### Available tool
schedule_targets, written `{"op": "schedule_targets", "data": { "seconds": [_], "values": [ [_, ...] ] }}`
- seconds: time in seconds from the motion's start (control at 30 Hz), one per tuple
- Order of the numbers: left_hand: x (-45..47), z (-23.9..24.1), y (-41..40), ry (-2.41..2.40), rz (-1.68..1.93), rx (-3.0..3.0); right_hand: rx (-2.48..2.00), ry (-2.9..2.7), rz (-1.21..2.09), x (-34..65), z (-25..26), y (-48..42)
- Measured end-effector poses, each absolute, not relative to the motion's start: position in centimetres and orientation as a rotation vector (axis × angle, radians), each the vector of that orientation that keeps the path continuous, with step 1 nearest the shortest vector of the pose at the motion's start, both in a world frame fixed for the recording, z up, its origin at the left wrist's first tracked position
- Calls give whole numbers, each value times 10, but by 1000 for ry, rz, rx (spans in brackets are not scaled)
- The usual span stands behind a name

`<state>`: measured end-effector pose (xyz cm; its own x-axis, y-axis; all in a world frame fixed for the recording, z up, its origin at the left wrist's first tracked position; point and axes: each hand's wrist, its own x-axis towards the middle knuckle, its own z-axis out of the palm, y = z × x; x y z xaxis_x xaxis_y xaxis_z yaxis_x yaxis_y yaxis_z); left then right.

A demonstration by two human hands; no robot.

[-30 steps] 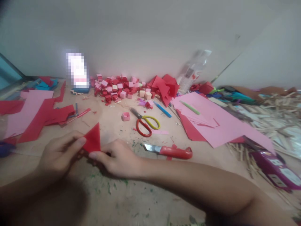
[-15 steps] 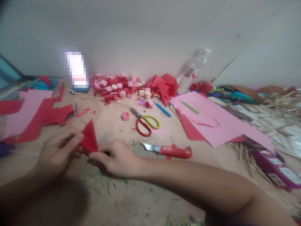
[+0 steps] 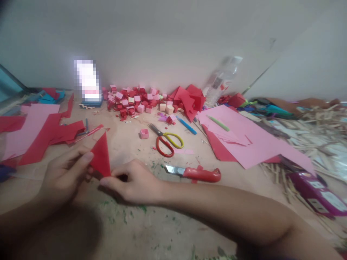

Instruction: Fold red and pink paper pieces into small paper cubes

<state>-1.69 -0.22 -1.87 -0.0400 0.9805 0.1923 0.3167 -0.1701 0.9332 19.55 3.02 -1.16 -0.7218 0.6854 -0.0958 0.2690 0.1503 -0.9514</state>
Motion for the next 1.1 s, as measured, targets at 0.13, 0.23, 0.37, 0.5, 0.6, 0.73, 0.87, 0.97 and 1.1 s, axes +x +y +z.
{"op": "schedule_targets", "data": {
  "seconds": [0.13,0.23,0.37,0.5,0.6,0.73,0.87,0.97,1.1],
  "values": [
    [-16,-18,-1,1389,1233,1565,-906,-2029,1651,196,-12,30],
    [-16,-17,0,1405,1240,1547,-898,-1998,1685,196,-12,31],
    [-16,-17,0,1412,1255,1491,-905,-2024,1678,196,-12,31],
    [-15,-16,-1,1407,1257,1514,-894,-2001,1738,197,-13,31],
    [-16,-17,0,1410,1256,1485,-868,-2009,1675,196,-13,30],
    [-17,-18,1,1366,1200,1517,-827,-1991,1634,195,-13,31],
    [-15,-17,-2,1277,1055,1648,-823,-1947,1685,195,-14,31],
    [-13,-16,-5,1298,1024,1670,-840,-1902,1741,195,-15,30],
    [-15,-18,-3,1254,1011,1712,-827,-1886,1740,195,-14,31]
  ]
}}
